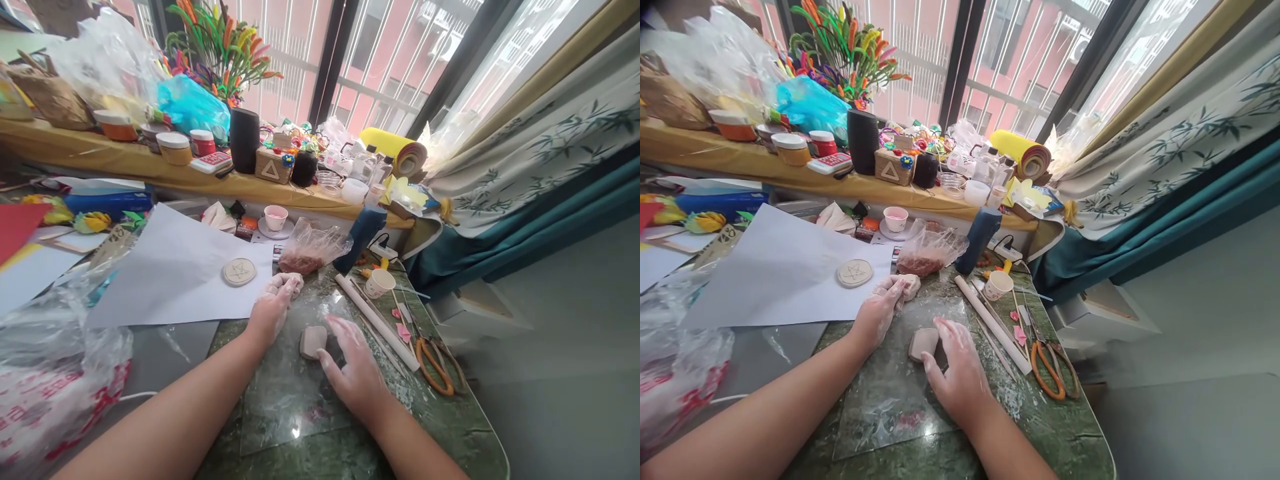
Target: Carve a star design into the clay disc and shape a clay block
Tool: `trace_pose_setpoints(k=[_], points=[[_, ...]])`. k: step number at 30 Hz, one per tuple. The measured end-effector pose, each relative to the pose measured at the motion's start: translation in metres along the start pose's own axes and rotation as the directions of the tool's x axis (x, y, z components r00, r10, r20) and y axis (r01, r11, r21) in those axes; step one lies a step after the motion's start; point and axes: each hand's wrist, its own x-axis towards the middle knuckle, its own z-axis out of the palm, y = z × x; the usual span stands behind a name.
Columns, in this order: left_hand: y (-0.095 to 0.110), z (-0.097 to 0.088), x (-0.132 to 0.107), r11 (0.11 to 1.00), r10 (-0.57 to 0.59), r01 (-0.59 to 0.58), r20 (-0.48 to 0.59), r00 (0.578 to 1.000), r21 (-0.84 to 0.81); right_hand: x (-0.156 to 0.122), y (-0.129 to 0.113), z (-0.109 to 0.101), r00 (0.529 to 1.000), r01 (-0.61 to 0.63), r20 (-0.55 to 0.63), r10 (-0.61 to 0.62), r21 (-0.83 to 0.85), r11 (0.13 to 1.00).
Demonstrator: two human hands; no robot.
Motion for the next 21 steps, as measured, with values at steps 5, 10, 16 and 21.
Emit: trace_pose_setpoints(k=[5,10,16,21], points=[[-0.005,0.000,0.002,0.999,-0.014,0.014,0.019,1.000,-0.033,0.017,-0.001,-0.006,0.983,-0.024,0.183,0.019,0.021,0.999],[-0.006,-0.001,0.003,1.000,-0.001,0.001,0.041,0.999,-0.018,0.029,0.000,-0.004,0.949,0.102,0.303,-0.082,-0.051,0.994],[-0.004,-0.001,0.002,0.999,-0.014,0.016,0.039,0.999,-0.047,0.047,0.002,-0.010,0.969,-0.131,0.239,0.065,0.273,0.953],[-0.004,0.001,0.003,0.997,-0.037,0.040,0.047,0.998,-0.073,0.057,-0.004,-0.017,0.804,-0.523,0.340,0.488,0.795,0.307]])
